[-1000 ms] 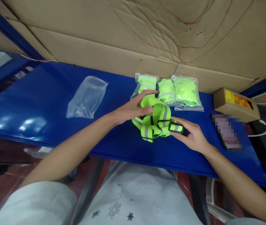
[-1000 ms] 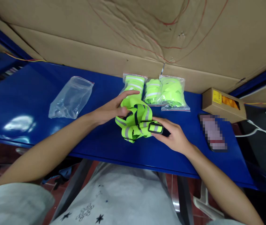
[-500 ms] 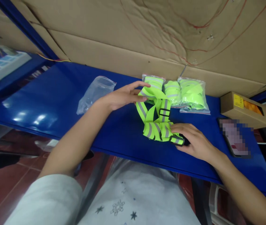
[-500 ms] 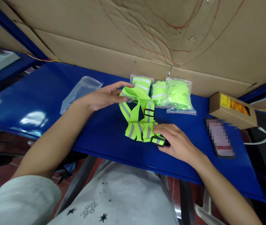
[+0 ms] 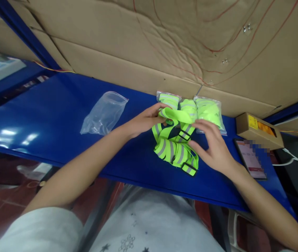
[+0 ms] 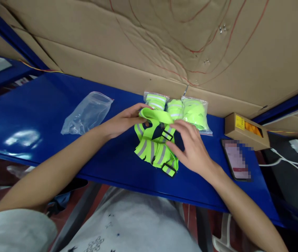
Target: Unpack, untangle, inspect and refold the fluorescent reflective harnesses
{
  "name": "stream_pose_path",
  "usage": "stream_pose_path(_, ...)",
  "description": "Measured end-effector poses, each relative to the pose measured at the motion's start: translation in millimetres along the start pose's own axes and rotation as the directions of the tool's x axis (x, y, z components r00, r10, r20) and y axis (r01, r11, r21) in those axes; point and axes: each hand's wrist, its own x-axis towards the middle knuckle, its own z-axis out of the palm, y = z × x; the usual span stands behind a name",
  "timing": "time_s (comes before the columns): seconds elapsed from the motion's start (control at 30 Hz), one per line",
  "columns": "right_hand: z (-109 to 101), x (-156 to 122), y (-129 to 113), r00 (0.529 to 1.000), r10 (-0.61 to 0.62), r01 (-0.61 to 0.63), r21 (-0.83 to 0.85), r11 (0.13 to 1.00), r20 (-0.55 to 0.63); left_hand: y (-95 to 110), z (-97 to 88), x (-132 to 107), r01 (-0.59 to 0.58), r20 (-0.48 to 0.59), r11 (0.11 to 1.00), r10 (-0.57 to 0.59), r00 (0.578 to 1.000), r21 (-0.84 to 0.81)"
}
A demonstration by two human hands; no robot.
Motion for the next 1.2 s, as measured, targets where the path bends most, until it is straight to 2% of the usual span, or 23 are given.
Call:
stream_pose_path(0.03, 1.8, 15.2, -0.2, 0.999, 0.011, -0.011, -0.016, 1.0, -0.049, 0.2, 1.9, -0.4, -0.003, 0.008, 1.0, 0.003, 1.0, -0.008)
stream_pose_path(0.1, 4.7, 46.6, 0.0, 0.998, 0.029, -0.029, 0.005, 1.0, -0.048, 2.0, 4.0, -1.0, -0.014, 0.031, 0.999, 0.015, 0.999, -0.031)
stream_pose_path(0.2, 7.9, 85.0, 3.0, 0.989, 0.049, -0.066, 0.128, 0.99, 0.137, 4.8, 5.1, -1.4, -0.019, 0.046, 0.999, 0.021, 0.999, -0.04)
stream_pose_path(0.27, 10.4, 99.4, 5.6, 0.978, 0.099, -0.135, 0.192, 0.972, 0.185, 3.4, 6.9, -1.5, -0.027, 0.002, 1.0, 0.027, 1.0, 0.006)
stream_pose_path(0.33, 13.0, 105.2, 7.6, 0.979, 0.122, -0.158, 0.224, 0.962, 0.166, -1.6, 11.6, -2.3, -0.077, -0.101, 0.987, 0.092, 0.991, 0.139)
stream_pose_path(0.37, 14.1, 105.9, 8.0, 0.981, 0.118, -0.15, 0.227, 0.962, 0.151, -5.2, 15.2, -3.1, -0.114, -0.16, 0.964, 0.155, 0.975, 0.239)
stream_pose_path(0.43, 15.9, 105.3, 7.7, 0.984, 0.122, -0.148, 0.209, 0.967, 0.13, -13.2, 24.6, -5.5, -0.18, -0.25, 0.871, 0.32, 0.914, 0.457)
stream_pose_path(0.5, 17.1, 104.8, 6.2, 0.979, 0.168, -0.186, 0.171, 0.968, 0.112, -20.7, 34.8, -8.3, -0.215, -0.271, 0.749, 0.468, 0.841, 0.627)
stream_pose_path(0.57, 18.0, 105.4, 4.4, 0.97, 0.22, -0.234, 0.142, 0.962, 0.109, -26.4, 43.1, -10.2, -0.225, -0.253, 0.64, 0.567, 0.784, 0.735)
stream_pose_path(0.63, 18.9, 106.6, 3.0, 0.962, 0.248, -0.261, 0.126, 0.957, 0.113, -30.3, 47.4, -10.6, -0.214, -0.223, 0.558, 0.612, 0.759, 0.802)
stream_pose_path(0.73, 19.8, 107.3, 2.9, 0.962, 0.248, -0.263, 0.134, 0.956, 0.118, -33.4, 46.1, -9.0, -0.203, -0.19, 0.502, 0.625, 0.757, 0.84)
stream_pose_path(0.9, 17.4, 105.9, 9.8, 0.972, 0.205, -0.222, 0.171, 0.96, 0.11, -31.5, 39.0, -8.0, -0.243, -0.172, 0.508, 0.639, 0.75, 0.826)
stream_pose_path(1.03, 15.4, 107.3, 12.6, 0.973, 0.192, -0.213, 0.181, 0.96, 0.124, -24.7, 43.5, -11.3, -0.239, -0.212, 0.528, 0.656, 0.725, 0.815)
stream_pose_path(1.1, 14.7, 109.8, 11.2, 0.97, 0.203, -0.223, 0.158, 0.962, 0.132, -20.9, 47.2, -12.9, -0.235, -0.244, 0.572, 0.636, 0.732, 0.786)
stream_pose_path(1.2, 12.2, 115.4, 9.7, 0.964, 0.197, -0.221, 0.129, 0.967, 0.177, -16.1, 48.7, -13.9, -0.242, -0.286, 0.675, 0.572, 0.769, 0.697)
